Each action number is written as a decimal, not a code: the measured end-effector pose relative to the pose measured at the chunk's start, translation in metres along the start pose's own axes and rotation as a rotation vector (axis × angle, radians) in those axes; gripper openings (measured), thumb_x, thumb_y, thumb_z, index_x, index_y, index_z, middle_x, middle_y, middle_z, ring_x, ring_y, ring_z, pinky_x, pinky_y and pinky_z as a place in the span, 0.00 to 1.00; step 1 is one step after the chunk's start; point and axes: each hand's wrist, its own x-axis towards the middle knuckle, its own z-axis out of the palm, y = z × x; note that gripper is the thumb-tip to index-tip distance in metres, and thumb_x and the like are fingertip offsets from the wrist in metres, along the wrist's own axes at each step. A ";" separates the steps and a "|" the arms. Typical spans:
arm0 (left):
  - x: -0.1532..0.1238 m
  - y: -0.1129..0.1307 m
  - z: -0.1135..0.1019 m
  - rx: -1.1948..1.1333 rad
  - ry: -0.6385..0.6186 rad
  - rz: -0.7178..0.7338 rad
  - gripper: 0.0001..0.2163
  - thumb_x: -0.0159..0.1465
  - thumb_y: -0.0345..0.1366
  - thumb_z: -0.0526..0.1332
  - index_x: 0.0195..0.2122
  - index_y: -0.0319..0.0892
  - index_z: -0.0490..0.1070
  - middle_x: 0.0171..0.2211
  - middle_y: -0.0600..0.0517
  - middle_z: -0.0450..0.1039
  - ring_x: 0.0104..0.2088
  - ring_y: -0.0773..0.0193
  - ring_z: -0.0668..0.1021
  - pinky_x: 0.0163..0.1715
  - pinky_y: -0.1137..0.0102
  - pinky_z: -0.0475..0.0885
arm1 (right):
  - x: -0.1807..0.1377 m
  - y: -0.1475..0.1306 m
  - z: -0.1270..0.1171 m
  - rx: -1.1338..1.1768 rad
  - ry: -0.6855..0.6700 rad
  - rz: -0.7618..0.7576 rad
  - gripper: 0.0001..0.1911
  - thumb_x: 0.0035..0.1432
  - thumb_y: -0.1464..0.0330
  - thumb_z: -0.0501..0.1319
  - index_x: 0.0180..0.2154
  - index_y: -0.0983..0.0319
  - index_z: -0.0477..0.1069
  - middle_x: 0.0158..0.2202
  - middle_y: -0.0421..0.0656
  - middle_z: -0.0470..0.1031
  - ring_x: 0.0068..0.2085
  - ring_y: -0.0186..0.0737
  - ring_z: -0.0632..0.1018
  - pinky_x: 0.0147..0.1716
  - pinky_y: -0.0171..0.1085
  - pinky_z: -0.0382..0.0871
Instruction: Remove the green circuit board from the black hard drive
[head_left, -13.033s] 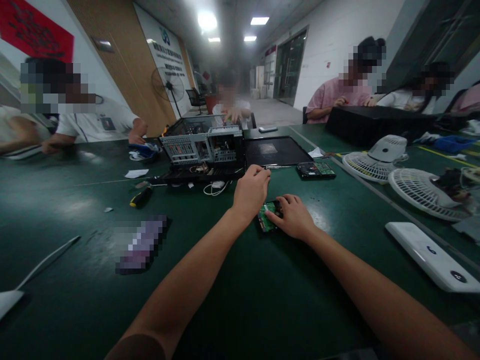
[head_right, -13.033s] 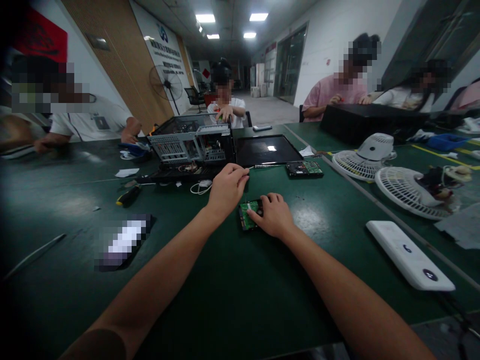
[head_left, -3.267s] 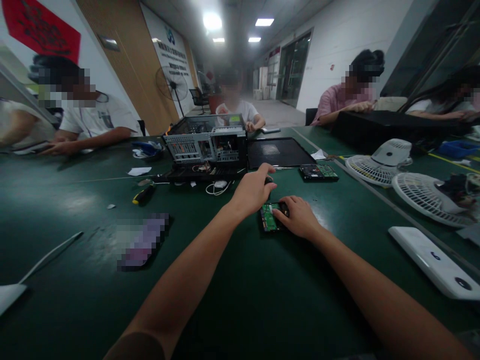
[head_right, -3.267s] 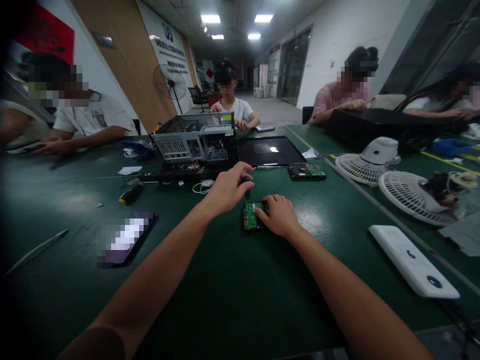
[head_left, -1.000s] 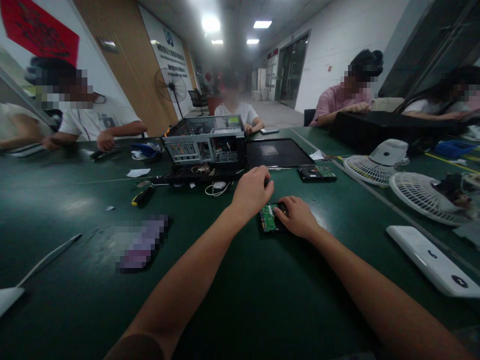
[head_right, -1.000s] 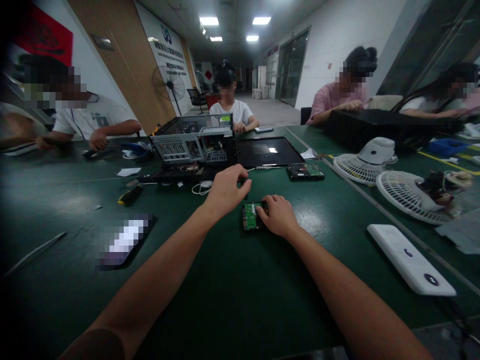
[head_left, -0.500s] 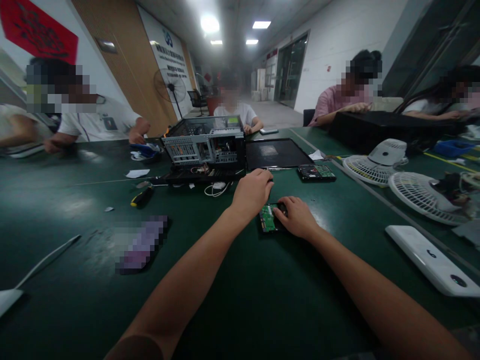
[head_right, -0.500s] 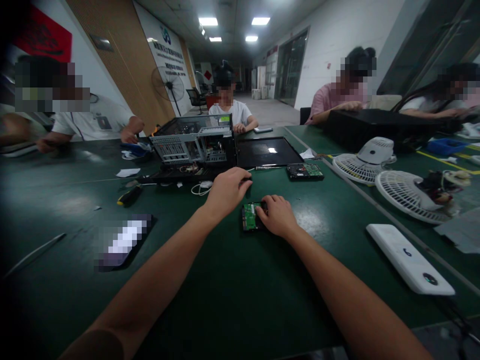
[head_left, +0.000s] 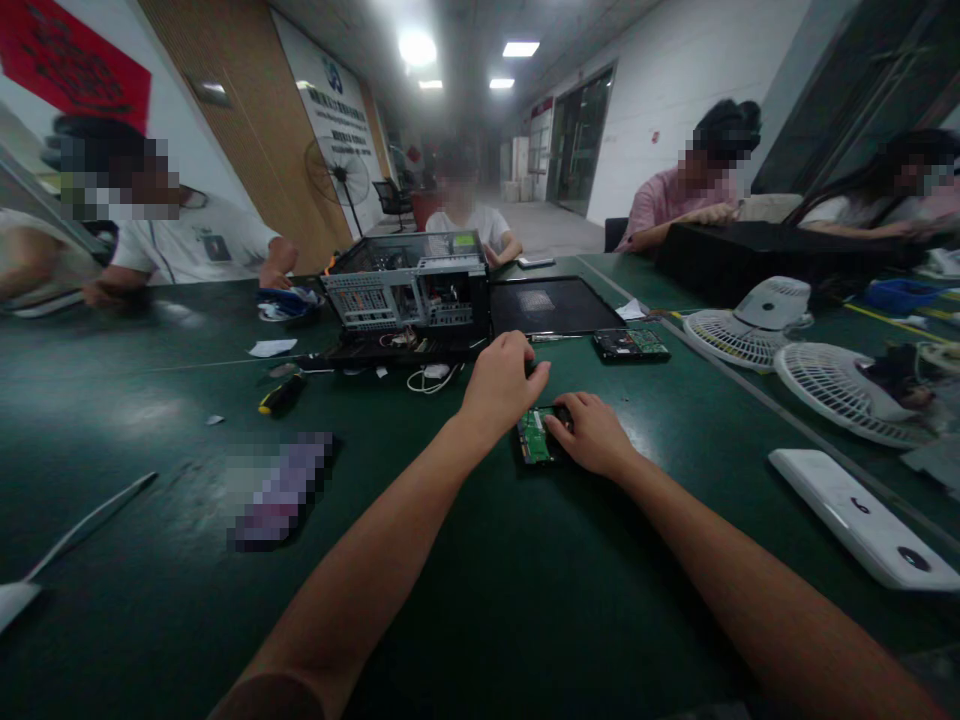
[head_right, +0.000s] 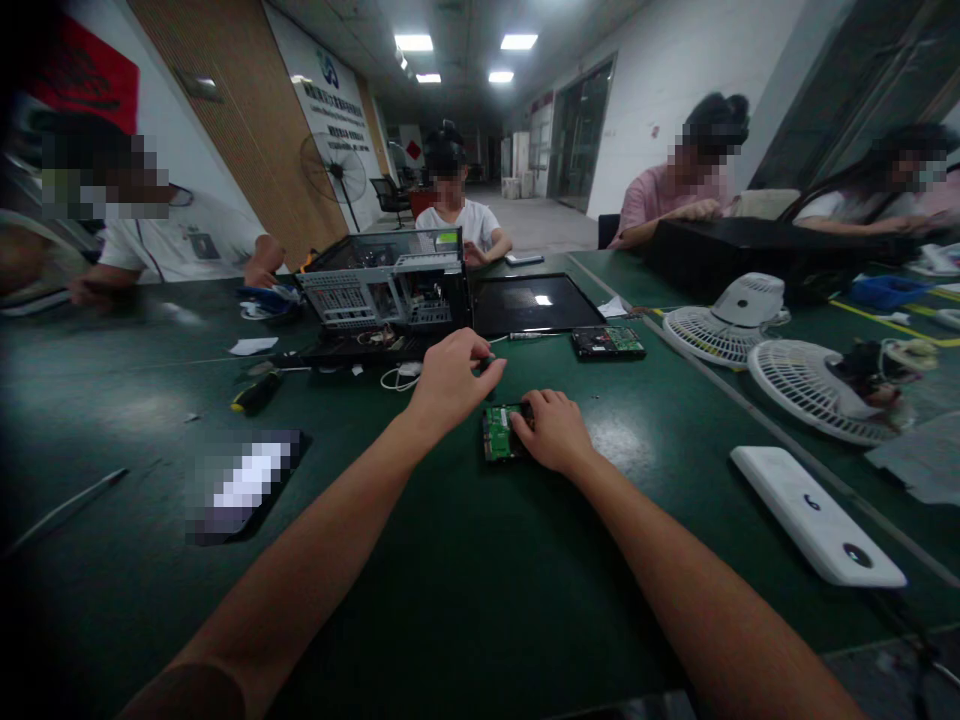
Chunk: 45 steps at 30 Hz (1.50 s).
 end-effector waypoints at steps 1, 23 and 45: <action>0.001 0.000 0.000 -0.025 0.000 0.001 0.07 0.65 0.32 0.65 0.36 0.42 0.66 0.37 0.50 0.73 0.39 0.60 0.76 0.41 0.66 0.73 | 0.000 0.000 0.000 -0.001 -0.001 0.000 0.19 0.70 0.54 0.54 0.51 0.59 0.73 0.50 0.51 0.76 0.51 0.50 0.74 0.50 0.43 0.63; -0.001 0.006 -0.009 0.147 -0.115 0.103 0.05 0.70 0.32 0.63 0.45 0.43 0.75 0.46 0.48 0.76 0.46 0.58 0.79 0.48 0.65 0.74 | 0.000 0.002 0.002 -0.011 0.015 -0.005 0.19 0.70 0.54 0.54 0.50 0.59 0.73 0.49 0.51 0.76 0.50 0.50 0.74 0.49 0.43 0.63; 0.000 0.004 -0.009 0.036 -0.137 0.041 0.08 0.65 0.29 0.64 0.45 0.43 0.70 0.43 0.48 0.74 0.41 0.59 0.77 0.46 0.63 0.74 | 0.000 0.000 0.000 0.000 0.002 0.004 0.19 0.70 0.54 0.54 0.51 0.59 0.73 0.49 0.51 0.76 0.50 0.49 0.74 0.50 0.43 0.63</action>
